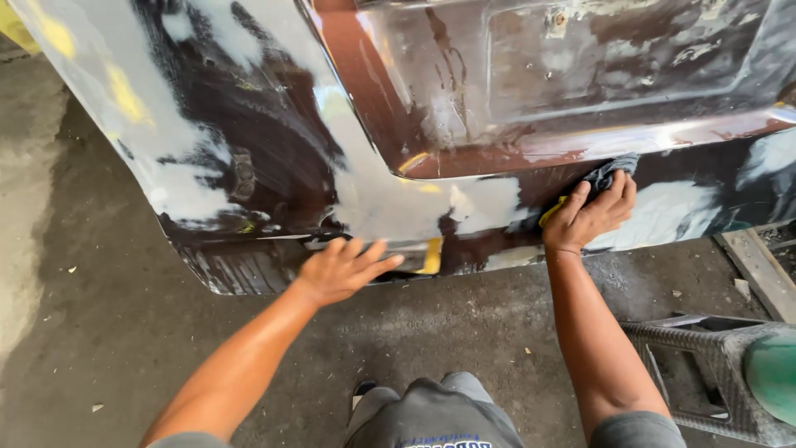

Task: The person sands a car bumper with a sanding block and wipes the surface with a cloth. They repeatedly dip the sanding block and cloth into a bucket of water to keep them wet while working on the bumper's surface.

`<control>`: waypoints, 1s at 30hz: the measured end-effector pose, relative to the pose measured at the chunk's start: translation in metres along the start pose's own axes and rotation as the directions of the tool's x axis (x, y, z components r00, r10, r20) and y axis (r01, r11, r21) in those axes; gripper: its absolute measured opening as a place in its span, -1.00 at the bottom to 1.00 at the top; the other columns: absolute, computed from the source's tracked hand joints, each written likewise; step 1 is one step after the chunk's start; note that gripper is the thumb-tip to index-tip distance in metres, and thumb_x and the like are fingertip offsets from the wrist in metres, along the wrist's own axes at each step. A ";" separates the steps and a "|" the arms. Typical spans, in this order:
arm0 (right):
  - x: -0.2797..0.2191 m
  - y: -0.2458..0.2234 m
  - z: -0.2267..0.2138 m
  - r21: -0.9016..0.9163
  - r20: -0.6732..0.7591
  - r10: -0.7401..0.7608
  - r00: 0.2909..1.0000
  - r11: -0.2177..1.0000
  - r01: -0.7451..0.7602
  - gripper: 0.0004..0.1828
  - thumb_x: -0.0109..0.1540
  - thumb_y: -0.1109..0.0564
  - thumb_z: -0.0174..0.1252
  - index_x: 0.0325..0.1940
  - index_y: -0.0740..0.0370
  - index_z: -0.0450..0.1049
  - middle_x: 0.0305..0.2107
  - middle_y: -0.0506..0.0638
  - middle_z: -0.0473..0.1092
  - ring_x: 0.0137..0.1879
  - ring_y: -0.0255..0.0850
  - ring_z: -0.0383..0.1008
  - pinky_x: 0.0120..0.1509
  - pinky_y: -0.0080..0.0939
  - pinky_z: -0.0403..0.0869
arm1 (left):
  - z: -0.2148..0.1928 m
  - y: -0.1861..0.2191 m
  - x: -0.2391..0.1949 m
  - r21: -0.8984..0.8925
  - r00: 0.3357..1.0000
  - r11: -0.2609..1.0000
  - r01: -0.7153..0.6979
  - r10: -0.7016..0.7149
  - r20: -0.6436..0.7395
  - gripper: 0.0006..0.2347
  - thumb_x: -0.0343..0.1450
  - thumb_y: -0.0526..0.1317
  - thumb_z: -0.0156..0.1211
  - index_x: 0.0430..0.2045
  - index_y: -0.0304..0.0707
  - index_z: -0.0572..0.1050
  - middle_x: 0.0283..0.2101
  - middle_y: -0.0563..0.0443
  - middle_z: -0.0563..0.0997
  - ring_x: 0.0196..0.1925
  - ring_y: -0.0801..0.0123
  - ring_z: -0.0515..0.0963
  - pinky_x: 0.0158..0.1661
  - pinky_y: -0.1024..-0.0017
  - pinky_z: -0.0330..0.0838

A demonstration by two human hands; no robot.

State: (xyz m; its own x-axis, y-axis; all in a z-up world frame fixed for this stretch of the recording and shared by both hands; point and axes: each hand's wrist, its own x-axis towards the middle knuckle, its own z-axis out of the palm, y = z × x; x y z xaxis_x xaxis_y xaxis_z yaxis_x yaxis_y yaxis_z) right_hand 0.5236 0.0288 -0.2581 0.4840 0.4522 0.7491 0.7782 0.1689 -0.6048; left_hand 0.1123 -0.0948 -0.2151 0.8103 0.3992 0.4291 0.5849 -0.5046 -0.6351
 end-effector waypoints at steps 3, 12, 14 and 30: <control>0.000 0.002 -0.004 0.017 0.025 -0.005 1.000 1.000 0.005 -0.47 0.52 -0.04 -0.01 0.52 0.25 0.18 0.44 0.23 0.08 0.49 0.20 0.09 0.58 0.25 0.03 | 0.007 0.020 0.081 0.040 0.989 0.996 0.075 -0.069 -0.129 -0.50 0.49 -0.17 -0.02 0.43 0.06 0.29 0.22 0.03 0.40 -0.04 0.24 0.34 -0.10 0.30 0.17; 0.000 0.003 -0.001 0.061 0.021 0.028 0.999 0.998 -0.029 -0.46 0.47 0.00 0.04 0.50 0.24 0.20 0.43 0.22 0.10 0.46 0.20 0.10 0.56 0.24 0.04 | 0.004 0.037 0.083 -0.015 0.976 0.981 0.191 -0.192 -0.098 -0.46 0.48 -0.27 0.03 0.45 0.07 0.29 0.26 0.01 0.39 -0.02 0.22 0.36 -0.05 0.30 0.23; -0.003 0.005 -0.003 0.080 0.035 -0.013 0.999 0.997 0.010 -0.47 0.50 0.02 0.06 0.52 0.25 0.18 0.45 0.22 0.08 0.49 0.19 0.08 0.60 0.23 0.04 | -0.007 0.040 0.026 -0.045 0.986 0.985 0.165 -0.165 0.003 -0.45 0.42 -0.25 0.03 0.41 0.14 0.27 0.23 0.04 0.40 -0.02 0.18 0.37 -0.06 0.27 0.25; -0.006 -0.006 -0.006 0.137 0.080 -0.046 0.996 0.990 0.034 -0.46 0.46 0.05 0.08 0.49 0.27 0.19 0.42 0.23 0.09 0.47 0.20 0.09 0.57 0.20 0.03 | 0.006 0.048 0.085 0.036 0.972 0.974 0.224 -0.221 -0.086 -0.44 0.45 -0.23 0.04 0.45 0.08 0.26 0.24 0.02 0.39 0.01 0.18 0.38 -0.01 0.28 0.27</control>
State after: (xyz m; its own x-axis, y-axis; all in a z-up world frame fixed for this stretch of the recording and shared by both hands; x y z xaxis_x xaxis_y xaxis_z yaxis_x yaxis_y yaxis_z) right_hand 0.5183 0.0195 -0.2567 0.4143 0.5127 0.7520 0.7322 0.3029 -0.6100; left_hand 0.2089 -0.0803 -0.2134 0.6613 0.4333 0.6123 0.7501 -0.3746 -0.5450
